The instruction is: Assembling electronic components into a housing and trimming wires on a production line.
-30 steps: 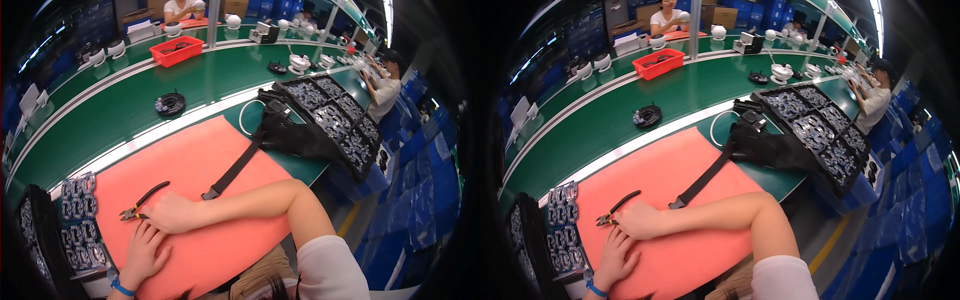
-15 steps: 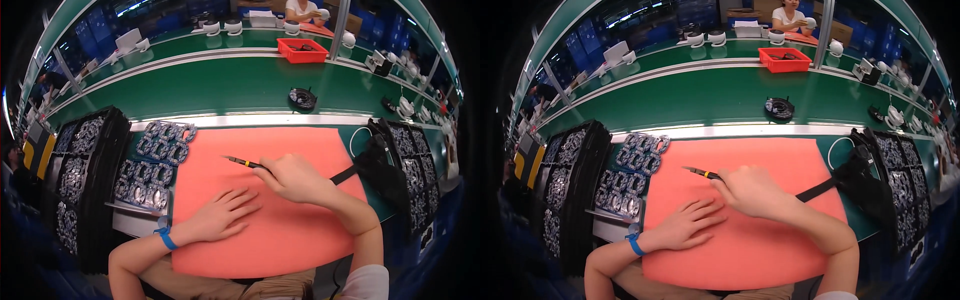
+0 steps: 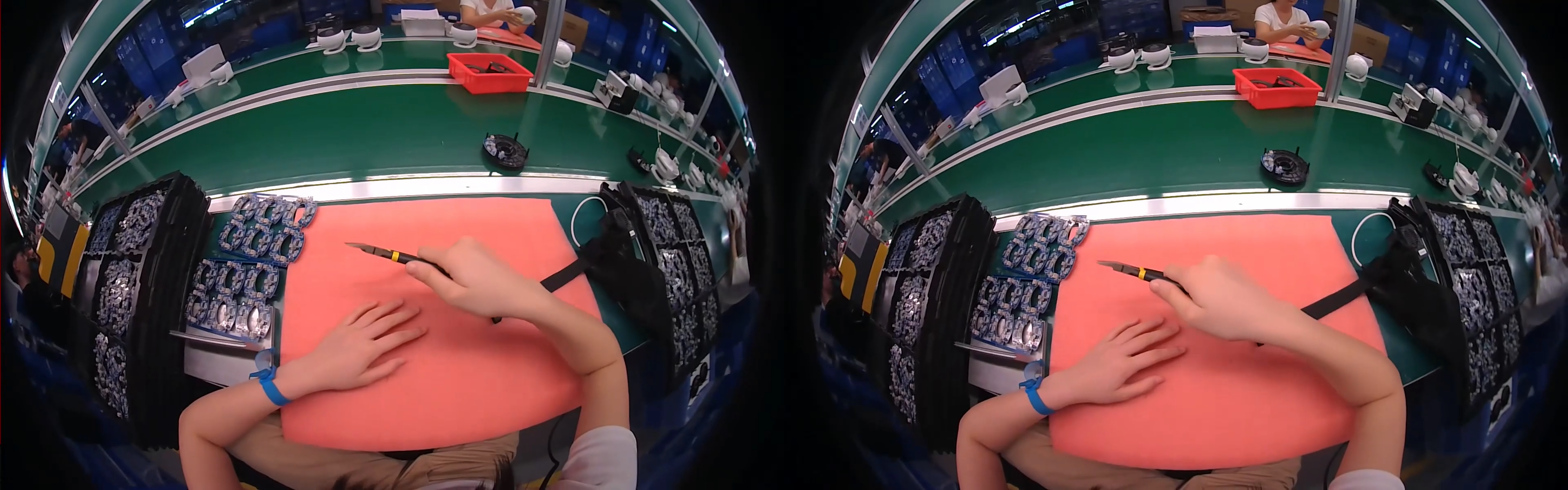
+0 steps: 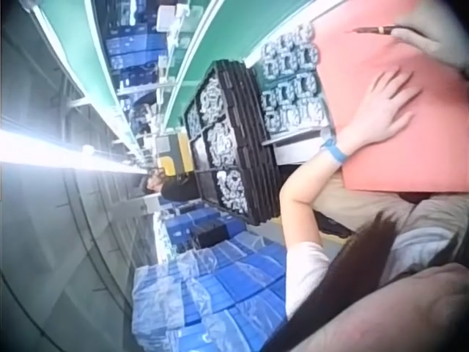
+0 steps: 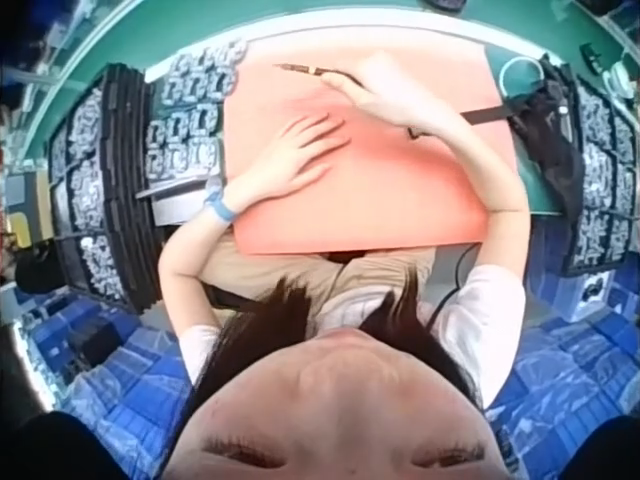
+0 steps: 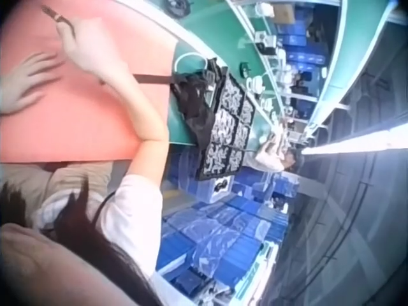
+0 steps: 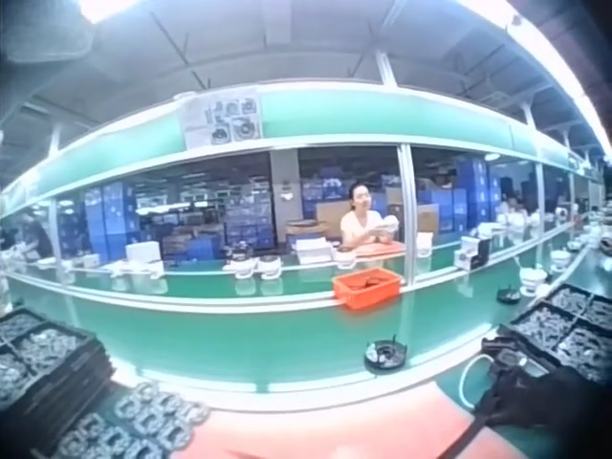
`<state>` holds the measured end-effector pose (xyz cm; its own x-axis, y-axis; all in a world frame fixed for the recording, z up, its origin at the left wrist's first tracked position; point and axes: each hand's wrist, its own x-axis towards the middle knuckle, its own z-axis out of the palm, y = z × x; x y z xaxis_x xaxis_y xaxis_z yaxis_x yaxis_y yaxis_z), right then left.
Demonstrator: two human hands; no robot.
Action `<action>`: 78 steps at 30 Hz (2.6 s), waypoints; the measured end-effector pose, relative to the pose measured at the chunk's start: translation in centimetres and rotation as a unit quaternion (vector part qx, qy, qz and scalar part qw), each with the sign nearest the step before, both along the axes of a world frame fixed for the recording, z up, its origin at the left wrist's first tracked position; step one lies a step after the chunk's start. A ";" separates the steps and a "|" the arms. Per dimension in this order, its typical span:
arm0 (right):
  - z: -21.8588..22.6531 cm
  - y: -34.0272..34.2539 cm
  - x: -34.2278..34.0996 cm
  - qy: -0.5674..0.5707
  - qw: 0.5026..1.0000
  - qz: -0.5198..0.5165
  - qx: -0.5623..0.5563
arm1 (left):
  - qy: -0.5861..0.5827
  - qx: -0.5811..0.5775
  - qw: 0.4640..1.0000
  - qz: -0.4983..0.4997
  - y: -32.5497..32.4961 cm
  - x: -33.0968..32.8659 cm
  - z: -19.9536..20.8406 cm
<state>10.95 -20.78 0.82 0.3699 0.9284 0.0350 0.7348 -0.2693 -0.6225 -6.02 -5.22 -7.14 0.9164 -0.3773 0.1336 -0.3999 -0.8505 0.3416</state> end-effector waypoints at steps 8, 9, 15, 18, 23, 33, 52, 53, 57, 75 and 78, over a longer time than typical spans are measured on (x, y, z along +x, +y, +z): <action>-6.5 2.9 1.0 0.056 0.990 0.044 0.121 | 0.016 0.000 1.000 0.016 0.4 0.0 0.1; -7.4 3.2 0.8 0.044 0.984 0.061 0.161 | 0.015 -0.009 1.000 -0.001 0.4 0.1 -0.2; -5.8 1.6 -1.1 0.067 0.990 0.049 0.117 | -0.016 -0.047 0.999 -0.021 0.5 0.0 -1.4; -5.1 1.0 0.2 0.185 0.977 -0.006 0.105 | 0.005 -0.030 1.000 0.003 0.8 -0.4 -1.9; -3.6 0.0 1.1 0.343 0.923 -0.020 0.175 | -0.027 -0.057 0.997 -0.033 0.5 -0.3 -1.5; -7.7 1.0 -1.2 0.329 0.935 0.077 0.108 | -0.040 -0.085 0.996 -0.007 0.4 -0.2 -2.3; -8.2 2.4 0.9 0.515 0.833 -0.047 0.197 | -0.045 -0.077 0.996 -0.019 0.5 -0.2 -2.3; -8.3 2.4 1.5 0.520 0.826 -0.068 0.205 | -0.040 -0.078 0.996 -0.019 0.6 -0.1 -2.2; -8.1 2.4 2.4 0.577 0.771 -0.160 0.216 | -0.039 -0.075 0.996 -0.022 0.4 0.0 -2.0; -8.8 2.4 3.1 0.643 0.710 -0.155 0.242 | -0.014 -0.045 0.999 -0.022 0.4 0.2 -1.4; -8.7 2.0 1.1 0.501 0.797 -0.127 0.311 | -0.015 -0.052 0.998 -0.010 0.2 0.2 -1.2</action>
<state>12.06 -18.80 -7.90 0.6756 0.7367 0.0280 -0.2454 0.2604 -0.9338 -5.86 -4.97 -8.32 0.9039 -0.3777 0.2011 -0.4278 -0.8031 0.4147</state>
